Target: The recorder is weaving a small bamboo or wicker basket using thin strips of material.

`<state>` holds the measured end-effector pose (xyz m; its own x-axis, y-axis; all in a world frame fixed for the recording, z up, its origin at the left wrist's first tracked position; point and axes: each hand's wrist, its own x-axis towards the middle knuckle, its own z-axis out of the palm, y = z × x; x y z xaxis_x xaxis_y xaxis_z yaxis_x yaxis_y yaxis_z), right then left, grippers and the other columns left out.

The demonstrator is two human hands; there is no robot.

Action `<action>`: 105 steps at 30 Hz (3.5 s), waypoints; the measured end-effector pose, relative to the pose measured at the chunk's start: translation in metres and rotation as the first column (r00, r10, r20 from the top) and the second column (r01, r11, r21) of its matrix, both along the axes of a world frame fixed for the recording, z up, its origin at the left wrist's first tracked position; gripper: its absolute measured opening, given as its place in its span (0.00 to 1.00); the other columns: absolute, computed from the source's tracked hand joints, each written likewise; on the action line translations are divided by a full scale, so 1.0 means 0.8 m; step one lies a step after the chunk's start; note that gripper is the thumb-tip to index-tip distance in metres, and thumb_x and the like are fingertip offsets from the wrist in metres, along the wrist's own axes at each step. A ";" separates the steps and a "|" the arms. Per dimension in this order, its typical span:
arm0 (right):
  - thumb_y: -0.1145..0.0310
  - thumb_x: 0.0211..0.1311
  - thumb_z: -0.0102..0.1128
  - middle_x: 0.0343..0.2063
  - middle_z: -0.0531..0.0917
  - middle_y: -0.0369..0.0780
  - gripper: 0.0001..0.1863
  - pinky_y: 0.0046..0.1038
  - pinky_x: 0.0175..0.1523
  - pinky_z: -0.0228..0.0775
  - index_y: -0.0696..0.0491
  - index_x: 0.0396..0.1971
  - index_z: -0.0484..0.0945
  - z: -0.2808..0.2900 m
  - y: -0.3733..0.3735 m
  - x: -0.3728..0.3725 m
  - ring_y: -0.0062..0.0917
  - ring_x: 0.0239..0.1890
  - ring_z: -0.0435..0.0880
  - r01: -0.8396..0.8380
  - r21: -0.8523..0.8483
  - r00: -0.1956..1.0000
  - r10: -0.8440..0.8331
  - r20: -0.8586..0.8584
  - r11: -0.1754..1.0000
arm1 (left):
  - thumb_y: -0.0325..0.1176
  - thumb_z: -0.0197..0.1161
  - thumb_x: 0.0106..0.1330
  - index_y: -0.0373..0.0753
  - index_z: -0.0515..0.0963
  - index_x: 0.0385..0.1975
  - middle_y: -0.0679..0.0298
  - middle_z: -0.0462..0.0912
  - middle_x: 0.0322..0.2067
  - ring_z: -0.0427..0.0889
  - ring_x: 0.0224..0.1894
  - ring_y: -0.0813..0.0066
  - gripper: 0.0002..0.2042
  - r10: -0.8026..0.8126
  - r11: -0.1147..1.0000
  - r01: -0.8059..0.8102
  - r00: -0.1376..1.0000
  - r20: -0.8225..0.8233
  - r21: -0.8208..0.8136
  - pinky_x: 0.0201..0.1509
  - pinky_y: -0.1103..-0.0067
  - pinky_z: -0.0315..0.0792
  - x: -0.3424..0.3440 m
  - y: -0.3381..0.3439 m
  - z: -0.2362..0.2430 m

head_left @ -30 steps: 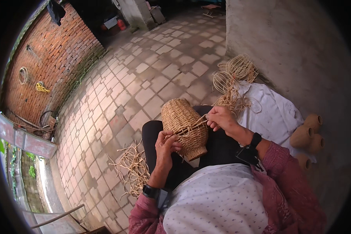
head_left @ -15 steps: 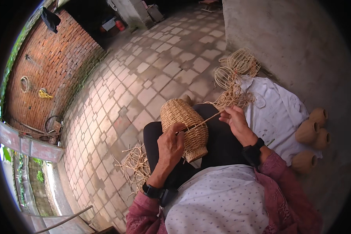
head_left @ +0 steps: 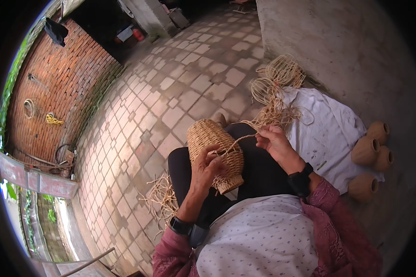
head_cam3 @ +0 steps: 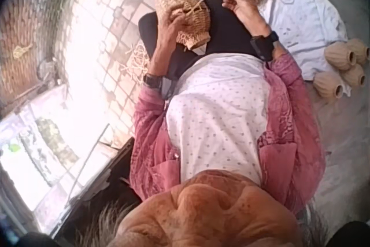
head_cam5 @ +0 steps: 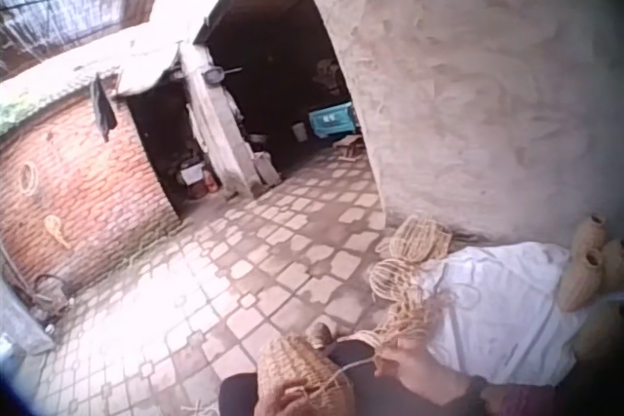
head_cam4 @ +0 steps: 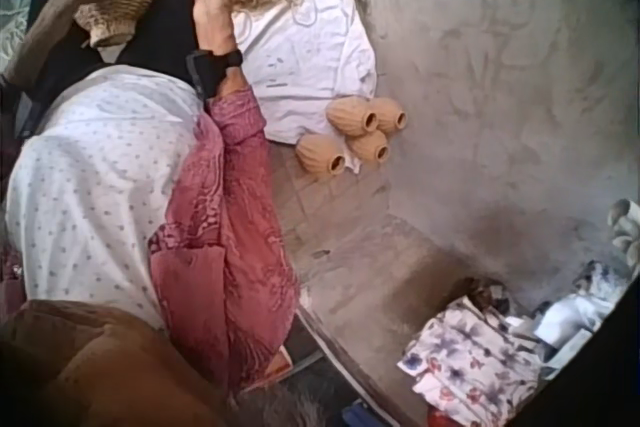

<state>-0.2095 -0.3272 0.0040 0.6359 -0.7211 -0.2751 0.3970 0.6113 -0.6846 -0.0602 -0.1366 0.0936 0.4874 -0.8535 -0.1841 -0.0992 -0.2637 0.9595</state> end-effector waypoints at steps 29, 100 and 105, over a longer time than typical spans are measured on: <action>0.71 0.56 0.51 0.12 0.73 0.34 0.11 0.17 0.15 0.57 0.52 0.14 0.72 -0.035 0.074 0.052 0.14 0.12 0.68 -0.447 -0.421 0.767 0.096 -0.634 0.789 | 0.35 0.57 0.63 0.34 0.70 0.42 0.61 0.78 0.29 0.79 0.30 0.78 0.13 -0.031 0.999 0.037 0.977 0.210 -0.025 0.35 0.81 0.73 -0.040 0.018 -0.021; 0.67 0.57 0.55 0.16 0.79 0.38 0.09 0.18 0.15 0.67 0.58 0.27 0.74 0.015 0.049 0.012 0.17 0.14 0.75 -0.309 -0.358 0.841 0.077 -0.536 0.881 | 0.27 0.57 0.59 0.39 0.67 0.45 0.66 0.73 0.33 0.77 0.31 0.77 0.14 0.139 0.985 -0.152 0.979 -0.149 -0.083 0.34 0.81 0.73 0.006 0.036 -0.038; 0.66 0.59 0.55 0.17 0.79 0.39 0.10 0.16 0.14 0.65 0.58 0.26 0.72 0.004 0.036 -0.001 0.17 0.14 0.75 -0.377 -0.419 0.783 0.043 -0.621 0.826 | 0.26 0.56 0.60 0.37 0.70 0.42 0.60 0.78 0.33 0.80 0.29 0.73 0.11 0.141 0.990 -0.123 0.931 0.336 -0.072 0.32 0.79 0.75 -0.007 0.031 -0.016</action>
